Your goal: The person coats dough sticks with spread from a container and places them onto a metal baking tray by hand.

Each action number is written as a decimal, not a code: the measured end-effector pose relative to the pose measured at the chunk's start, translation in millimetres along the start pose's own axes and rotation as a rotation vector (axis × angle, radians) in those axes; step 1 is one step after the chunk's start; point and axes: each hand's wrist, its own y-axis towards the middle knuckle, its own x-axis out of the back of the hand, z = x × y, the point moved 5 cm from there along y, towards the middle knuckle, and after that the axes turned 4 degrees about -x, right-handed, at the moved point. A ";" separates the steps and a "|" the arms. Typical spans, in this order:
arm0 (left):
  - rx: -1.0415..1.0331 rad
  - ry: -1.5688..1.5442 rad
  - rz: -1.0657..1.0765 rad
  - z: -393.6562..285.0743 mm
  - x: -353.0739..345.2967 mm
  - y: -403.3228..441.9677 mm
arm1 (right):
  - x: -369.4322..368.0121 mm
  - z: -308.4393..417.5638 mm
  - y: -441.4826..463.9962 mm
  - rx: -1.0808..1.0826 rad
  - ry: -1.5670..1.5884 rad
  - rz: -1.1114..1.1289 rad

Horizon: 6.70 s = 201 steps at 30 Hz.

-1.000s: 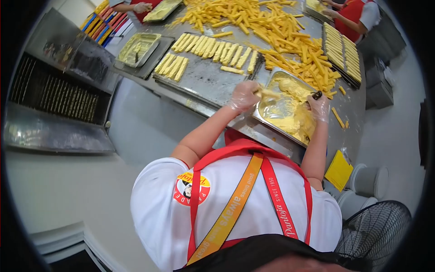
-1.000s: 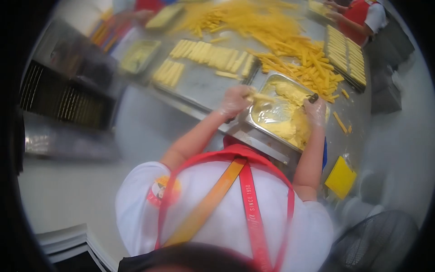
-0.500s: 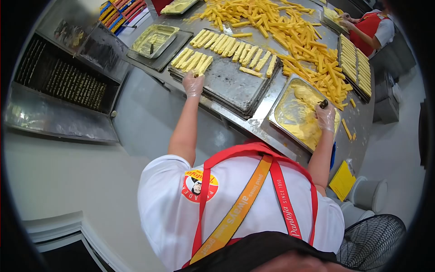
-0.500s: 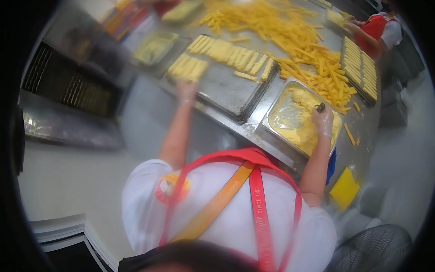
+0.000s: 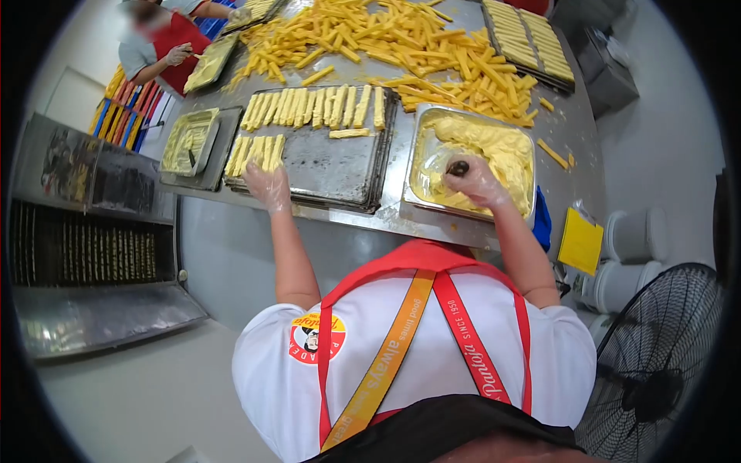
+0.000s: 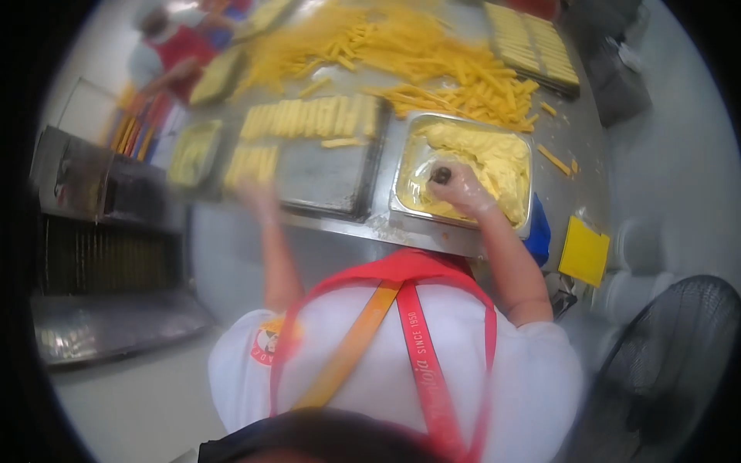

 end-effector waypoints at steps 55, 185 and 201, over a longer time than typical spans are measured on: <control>-1.136 0.150 0.790 -345.7 -336.1 97.2 | 72.6 -34.3 14.6 -0.276 -0.186 -0.642; -0.201 -0.592 0.815 -270.3 9.8 -92.3 | 107.2 -65.7 61.2 -0.016 0.053 -0.254; -0.020 0.287 0.387 45.7 -40.5 -28.8 | 85.8 -53.3 45.5 -0.146 0.098 -0.270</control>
